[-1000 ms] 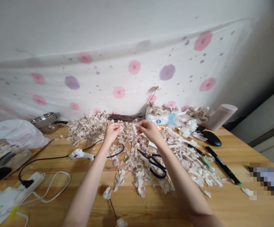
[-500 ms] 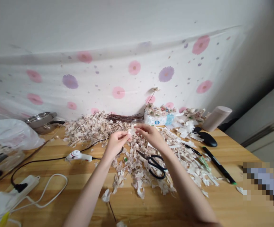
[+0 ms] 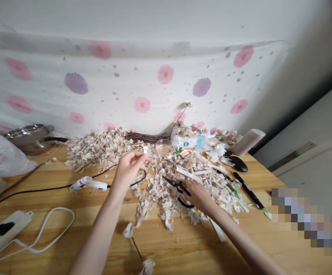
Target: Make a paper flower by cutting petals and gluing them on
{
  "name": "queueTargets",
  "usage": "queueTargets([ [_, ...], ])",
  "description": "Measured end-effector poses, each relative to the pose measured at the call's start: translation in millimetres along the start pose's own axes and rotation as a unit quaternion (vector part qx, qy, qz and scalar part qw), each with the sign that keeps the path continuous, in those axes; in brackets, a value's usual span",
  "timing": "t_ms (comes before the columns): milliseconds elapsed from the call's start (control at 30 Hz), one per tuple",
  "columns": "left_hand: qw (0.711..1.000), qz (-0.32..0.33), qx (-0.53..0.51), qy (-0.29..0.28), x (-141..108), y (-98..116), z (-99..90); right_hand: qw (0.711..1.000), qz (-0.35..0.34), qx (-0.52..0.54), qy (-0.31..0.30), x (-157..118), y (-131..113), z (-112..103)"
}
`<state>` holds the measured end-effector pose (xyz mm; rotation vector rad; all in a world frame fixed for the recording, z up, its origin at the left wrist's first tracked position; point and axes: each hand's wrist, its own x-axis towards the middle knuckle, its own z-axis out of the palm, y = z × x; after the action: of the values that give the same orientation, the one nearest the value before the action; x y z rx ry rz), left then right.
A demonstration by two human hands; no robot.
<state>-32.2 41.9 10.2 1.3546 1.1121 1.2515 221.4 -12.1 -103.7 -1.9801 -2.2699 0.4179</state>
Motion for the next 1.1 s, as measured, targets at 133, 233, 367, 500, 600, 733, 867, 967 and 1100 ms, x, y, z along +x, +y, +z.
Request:
queueTargets([
  [133, 1.000, 0.008, -0.018, 0.021, 2, 3, -11.0, 1.000, 0.008, -0.026, 0.003, 2, -5, 0],
  [233, 0.999, 0.012, -0.037, 0.030, 0, 6, -17.2, 0.999, 0.027, -0.026, 0.027, -2, -9, -1],
  [367, 0.998, -0.001, -0.067, 0.021, -3, 11, -19.1, 0.995, 0.050, 0.002, 0.091, -7, -7, -15],
  [500, 0.995, -0.023, -0.095, 0.005, -6, 14, -16.6, 0.979, 0.064, 0.088, 0.171, -7, 4, -37],
  [600, 0.994, -0.029, -0.108, 0.003, -6, 13, -15.8, 0.936, 0.048, 0.269, 0.222, -1, 9, -46],
  [733, 0.993, -0.024, -0.117, 0.013, -3, 10, -16.4, 0.893, 0.001, 0.409, 0.186, 11, 0, -44],
  [867, 0.994, -0.003, -0.107, 0.031, -1, 7, -13.9, 0.858, -0.072, 0.492, 0.133, 19, -30, -42],
  [967, 0.994, 0.017, -0.094, 0.051, -2, 6, -8.9, 0.815, -0.152, 0.555, 0.066, 24, -59, -44],
  [1100, 0.993, 0.035, -0.081, 0.077, -4, 7, -2.3, 0.768, -0.254, 0.587, 0.025, 32, -94, -44],
])
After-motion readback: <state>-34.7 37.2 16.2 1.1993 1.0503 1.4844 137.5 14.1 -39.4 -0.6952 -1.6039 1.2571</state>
